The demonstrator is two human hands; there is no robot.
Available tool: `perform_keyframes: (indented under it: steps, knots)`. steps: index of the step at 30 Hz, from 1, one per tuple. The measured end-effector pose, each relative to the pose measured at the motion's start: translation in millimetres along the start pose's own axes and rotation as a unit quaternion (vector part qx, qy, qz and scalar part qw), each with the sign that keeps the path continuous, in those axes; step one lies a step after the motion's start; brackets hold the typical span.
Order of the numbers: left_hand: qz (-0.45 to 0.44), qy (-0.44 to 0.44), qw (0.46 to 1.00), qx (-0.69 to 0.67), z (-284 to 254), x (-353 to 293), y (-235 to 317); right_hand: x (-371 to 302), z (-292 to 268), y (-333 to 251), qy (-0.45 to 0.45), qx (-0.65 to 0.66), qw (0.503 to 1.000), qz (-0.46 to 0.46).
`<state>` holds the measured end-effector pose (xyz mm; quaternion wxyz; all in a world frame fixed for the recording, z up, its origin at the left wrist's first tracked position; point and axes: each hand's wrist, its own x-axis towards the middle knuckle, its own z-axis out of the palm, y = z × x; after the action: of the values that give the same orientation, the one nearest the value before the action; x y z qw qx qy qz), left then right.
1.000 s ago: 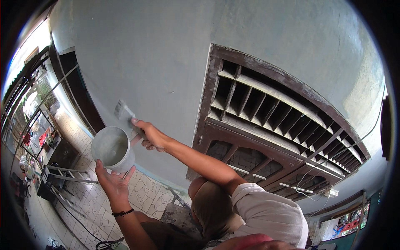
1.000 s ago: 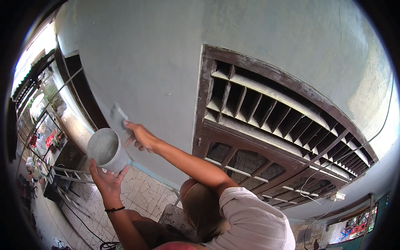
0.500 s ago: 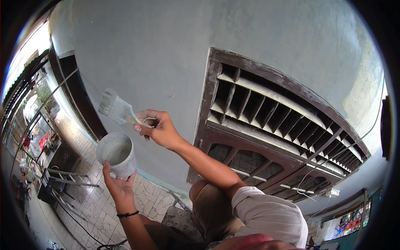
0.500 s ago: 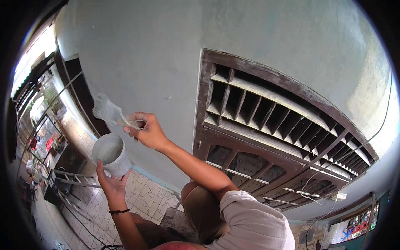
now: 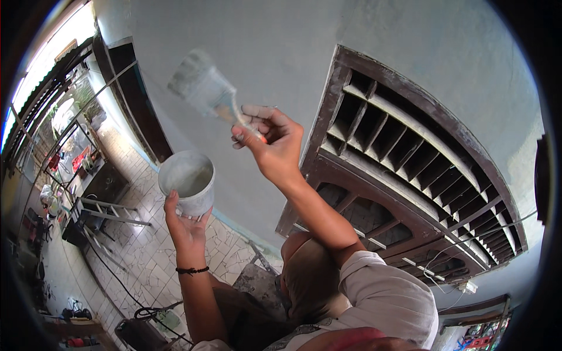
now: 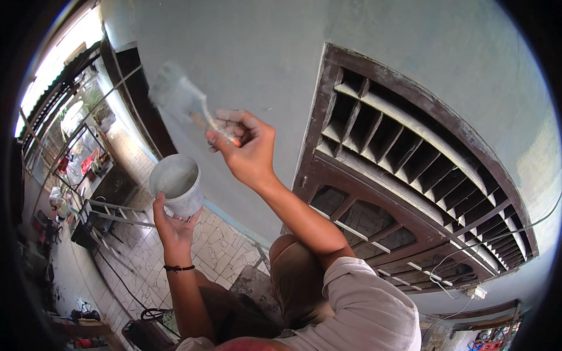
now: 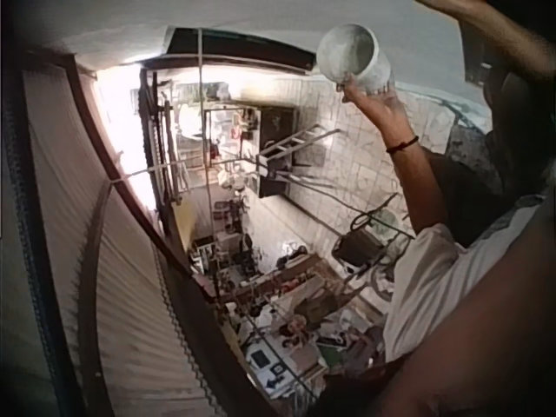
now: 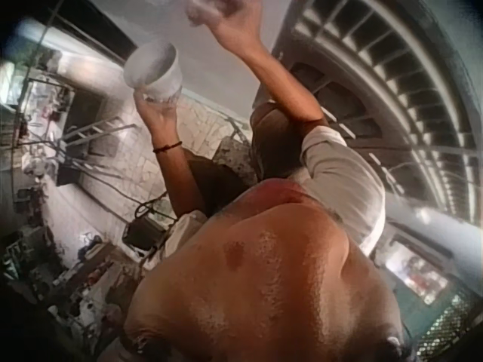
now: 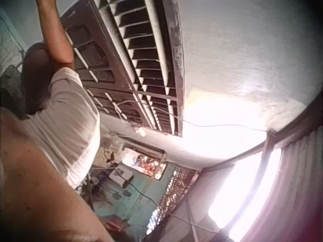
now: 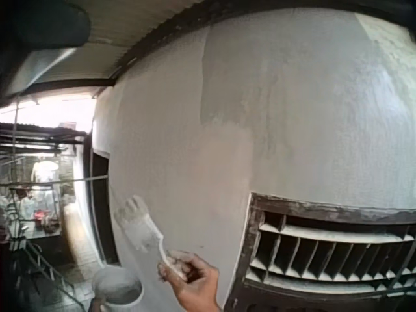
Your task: The person paints a wall and the frame above a window by dipping a paintbrush into a handheld paint container and applying paint to the surfaces.
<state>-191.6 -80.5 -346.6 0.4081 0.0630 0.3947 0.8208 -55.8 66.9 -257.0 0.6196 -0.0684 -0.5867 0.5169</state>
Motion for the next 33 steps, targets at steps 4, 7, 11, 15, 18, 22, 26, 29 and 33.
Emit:
perform_keyframes:
  steps: [4,7,11,15,18,22,26,29,33]
  knots:
    - [0.014,-0.023,1.000,0.000,-0.2,-1.5,6.6,4.0,-2.0,1.1,0.012,0.027,0.989,0.142]
    - [0.025,-0.032,0.999,0.013,-0.8,-4.0,10.3,6.4,-5.6,2.3,-0.032,0.078,0.962,0.261]
    - [0.034,-0.032,0.999,0.003,-1.3,-4.7,11.2,5.6,-7.1,6.2,-0.075,0.115,0.957,0.254]
    - [0.045,-0.038,0.998,-0.006,-5.5,-5.2,16.5,5.5,-4.1,13.3,-0.117,0.184,0.912,0.347]
    - [0.051,-0.040,0.998,-0.004,-12.2,-7.5,26.1,3.4,0.8,18.4,-0.126,0.230,0.874,0.408]
    - [0.071,-0.020,0.997,-0.015,-23.1,-12.8,43.3,2.0,5.3,21.4,-0.099,0.284,0.858,0.416]
    - [0.077,0.057,0.995,0.037,-37.3,-13.1,63.0,4.3,6.7,23.6,-0.096,0.294,0.853,0.420]
    - [0.108,0.059,0.992,-0.034,-54.7,-13.4,77.6,4.4,7.8,26.1,-0.095,0.295,0.848,0.429]
    - [0.141,0.074,0.987,-0.024,-99.2,-37.9,91.0,0.3,10.4,28.7,-0.106,0.297,0.841,0.440]
